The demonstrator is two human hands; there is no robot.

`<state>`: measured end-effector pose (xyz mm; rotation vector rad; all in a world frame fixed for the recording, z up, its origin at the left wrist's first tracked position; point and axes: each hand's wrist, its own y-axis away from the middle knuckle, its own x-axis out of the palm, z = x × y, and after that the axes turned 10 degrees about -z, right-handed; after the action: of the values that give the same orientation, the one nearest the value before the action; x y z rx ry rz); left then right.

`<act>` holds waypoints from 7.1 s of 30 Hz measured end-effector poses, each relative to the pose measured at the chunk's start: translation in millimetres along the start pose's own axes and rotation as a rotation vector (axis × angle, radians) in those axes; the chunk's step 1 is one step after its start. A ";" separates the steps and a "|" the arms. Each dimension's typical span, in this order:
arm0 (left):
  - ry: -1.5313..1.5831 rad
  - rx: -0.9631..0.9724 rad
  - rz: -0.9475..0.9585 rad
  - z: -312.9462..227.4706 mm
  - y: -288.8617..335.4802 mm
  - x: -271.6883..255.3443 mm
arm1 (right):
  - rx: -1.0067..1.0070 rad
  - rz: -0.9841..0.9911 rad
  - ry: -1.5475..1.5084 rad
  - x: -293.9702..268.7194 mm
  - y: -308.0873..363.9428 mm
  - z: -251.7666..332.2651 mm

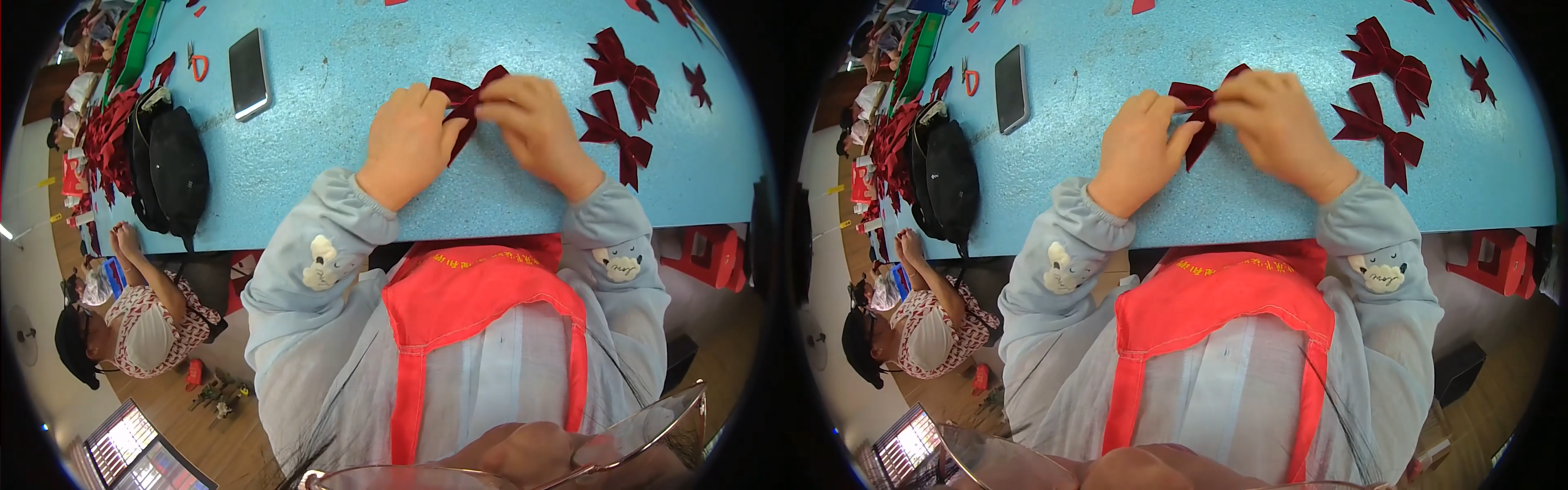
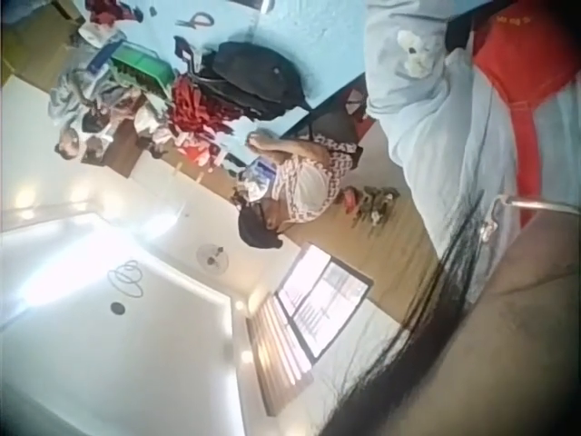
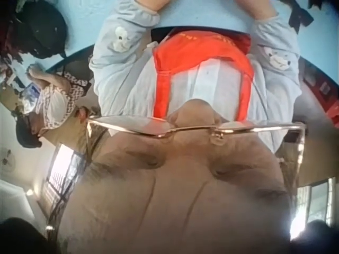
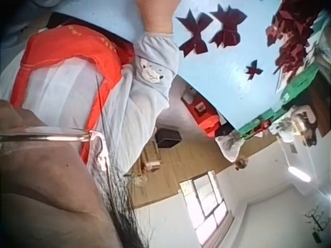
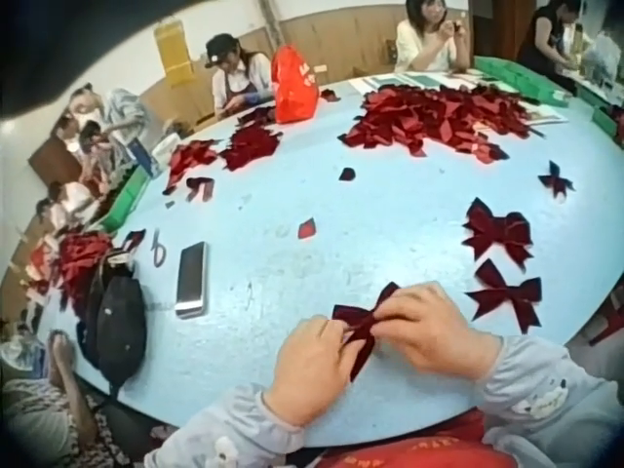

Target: Assembling decorative maroon ribbon bows at a workspace table.

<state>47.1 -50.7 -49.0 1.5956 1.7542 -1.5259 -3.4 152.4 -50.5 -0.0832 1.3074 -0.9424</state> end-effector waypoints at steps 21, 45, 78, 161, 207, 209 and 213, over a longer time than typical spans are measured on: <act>1.041 -1.040 0.141 -8.4 -44.0 9.2 | 0.620 -0.002 -0.773 2.4 -10.1 -34.4; 0.828 -1.067 0.033 -34.0 -43.3 14.8 | 0.795 -0.184 -0.811 15.7 -8.0 -29.9; 1.153 -1.127 0.344 -7.7 -48.7 17.7 | 0.816 -0.111 -1.094 11.9 -8.4 -34.8; 0.177 -0.385 -0.102 55.3 11.2 -19.6 | 0.608 0.141 -0.126 -36.8 -19.5 -39.5; 0.292 -0.380 0.197 35.9 -34.7 3.4 | 0.424 0.074 0.007 -6.5 -7.7 -36.6; 0.439 -0.496 0.180 32.5 -33.9 2.4 | 0.383 0.041 -0.033 -4.4 -6.2 -34.1; 0.814 -0.747 0.106 27.1 -32.6 6.6 | 0.631 -0.144 -0.320 4.0 -2.9 -24.8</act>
<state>6.2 -63.5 -49.0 1.9104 2.1726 -0.0363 -26.1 159.0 -59.8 0.1573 0.6766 -1.3660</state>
